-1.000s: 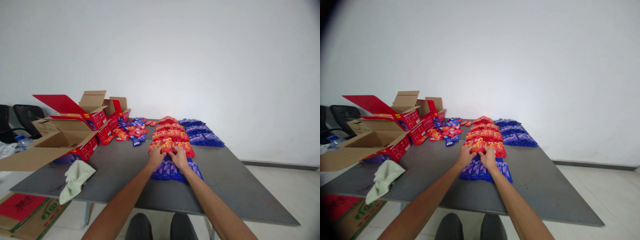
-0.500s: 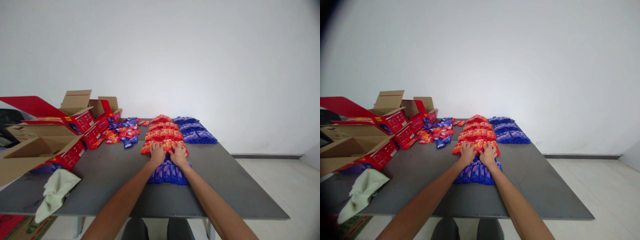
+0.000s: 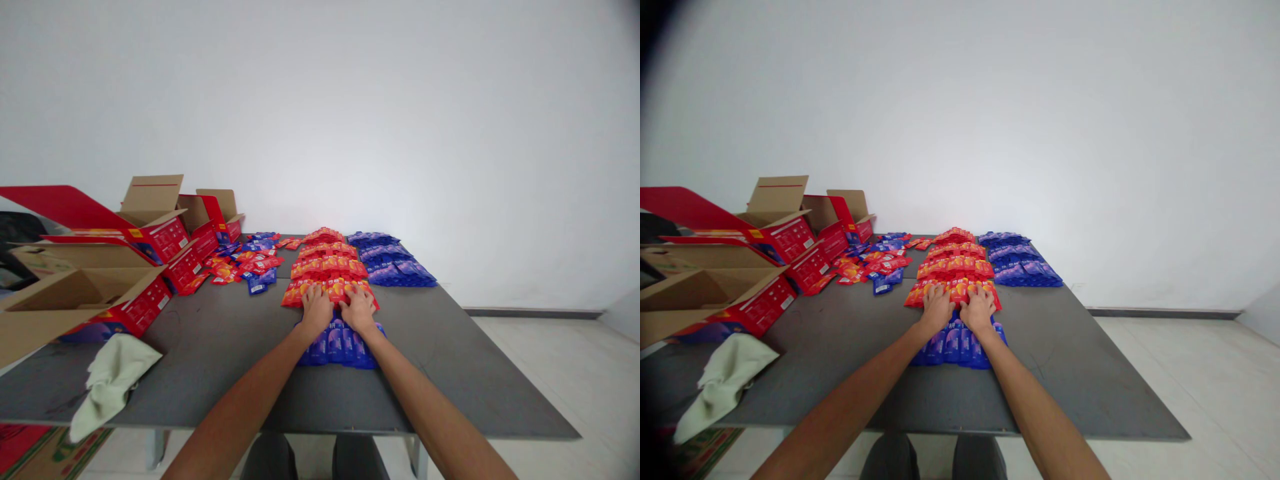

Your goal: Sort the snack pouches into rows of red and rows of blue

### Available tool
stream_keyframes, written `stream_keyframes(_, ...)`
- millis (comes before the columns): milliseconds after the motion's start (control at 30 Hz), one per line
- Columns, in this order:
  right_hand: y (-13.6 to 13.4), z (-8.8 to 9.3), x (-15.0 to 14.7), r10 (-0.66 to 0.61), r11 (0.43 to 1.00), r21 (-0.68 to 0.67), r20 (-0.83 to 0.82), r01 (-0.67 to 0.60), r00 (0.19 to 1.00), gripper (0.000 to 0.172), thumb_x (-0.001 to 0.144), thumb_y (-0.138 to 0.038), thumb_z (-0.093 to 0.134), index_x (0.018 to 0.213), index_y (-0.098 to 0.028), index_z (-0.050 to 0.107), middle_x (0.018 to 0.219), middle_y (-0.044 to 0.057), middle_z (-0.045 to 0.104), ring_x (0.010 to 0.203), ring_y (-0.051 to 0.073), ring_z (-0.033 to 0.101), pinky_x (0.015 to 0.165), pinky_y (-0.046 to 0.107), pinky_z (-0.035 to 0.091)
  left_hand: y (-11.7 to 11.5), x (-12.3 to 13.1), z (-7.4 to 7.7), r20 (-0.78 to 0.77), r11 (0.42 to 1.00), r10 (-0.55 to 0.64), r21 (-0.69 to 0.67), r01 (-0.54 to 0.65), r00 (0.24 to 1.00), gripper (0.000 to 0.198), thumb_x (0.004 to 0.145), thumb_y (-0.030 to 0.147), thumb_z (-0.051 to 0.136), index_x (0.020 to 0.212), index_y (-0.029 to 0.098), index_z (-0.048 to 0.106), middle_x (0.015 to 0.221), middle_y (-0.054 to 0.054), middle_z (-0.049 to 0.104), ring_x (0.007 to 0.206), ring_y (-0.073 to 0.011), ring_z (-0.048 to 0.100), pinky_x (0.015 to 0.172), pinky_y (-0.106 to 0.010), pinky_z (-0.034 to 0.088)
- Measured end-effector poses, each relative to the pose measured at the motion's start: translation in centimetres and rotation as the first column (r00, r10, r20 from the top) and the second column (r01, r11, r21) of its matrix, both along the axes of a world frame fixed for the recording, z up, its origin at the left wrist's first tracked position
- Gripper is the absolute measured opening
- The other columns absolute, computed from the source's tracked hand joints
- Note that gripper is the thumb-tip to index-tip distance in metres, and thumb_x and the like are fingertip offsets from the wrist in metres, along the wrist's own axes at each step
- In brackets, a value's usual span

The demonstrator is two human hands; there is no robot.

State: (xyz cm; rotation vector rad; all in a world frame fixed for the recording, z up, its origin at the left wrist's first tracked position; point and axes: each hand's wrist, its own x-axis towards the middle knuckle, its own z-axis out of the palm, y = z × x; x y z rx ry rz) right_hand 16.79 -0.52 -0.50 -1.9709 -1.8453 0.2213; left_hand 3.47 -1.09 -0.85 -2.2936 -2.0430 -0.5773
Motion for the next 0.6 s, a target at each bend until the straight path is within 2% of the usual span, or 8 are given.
stream_keyframes(167,-0.7,0.7,-0.8,0.002,0.998,0.066,0.013,-0.003,1.000,0.038,0.085,-0.034,0.057,0.121,-0.023,0.065,0.151,0.009,0.035,0.131,0.037,0.030,0.100,0.054,0.035,-0.5,-0.3,0.2,0.019,1.000,0.001,0.016,-0.001,1.000,0.039,0.090,0.037,0.045,0.119,0.016,0.063,0.143,-0.014,0.045,0.134,-0.0330,0.030,0.108,-0.050,0.029)
stream_keyframes(300,-0.9,1.2,-2.5,0.033,0.995,0.095,0.007,-0.033,0.999,0.039,0.085,-0.033,0.055,0.122,-0.024,0.064,0.149,0.009,0.037,0.131,0.037,0.030,0.100,0.052,0.035,-1.1,-1.7,0.5,0.031,1.000,0.018,0.024,-0.019,0.999,0.039,0.091,0.038,0.044,0.120,0.017,0.061,0.143,-0.013,0.044,0.134,-0.0327,0.030,0.107,-0.050,0.030)
stream_keyframes(433,-0.9,1.5,-5.5,0.108,0.986,0.127,0.027,-0.110,0.994,0.040,0.085,-0.032,0.054,0.123,-0.023,0.064,0.147,0.008,0.040,0.131,0.035,0.031,0.101,0.050,0.034,-1.6,-4.2,0.8,0.038,0.998,0.044,0.047,-0.046,0.998,0.038,0.092,0.036,0.043,0.120,0.017,0.060,0.140,-0.013,0.046,0.133,-0.0310,0.031,0.108,-0.048,0.028)
stream_keyframes(600,0.7,1.6,-10.9,0.249,0.952,0.169,0.048,-0.254,0.967,0.037,0.086,-0.030,0.051,0.119,-0.021,0.065,0.142,0.008,0.047,0.127,0.031,0.037,0.099,0.043,0.035,-1.4,-8.7,0.9,0.046,0.992,0.092,0.081,-0.096,0.995,0.035,0.095,0.032,0.038,0.119,0.018,0.060,0.134,-0.014,0.049,0.129,-0.0279,0.034,0.103,-0.044,0.033)
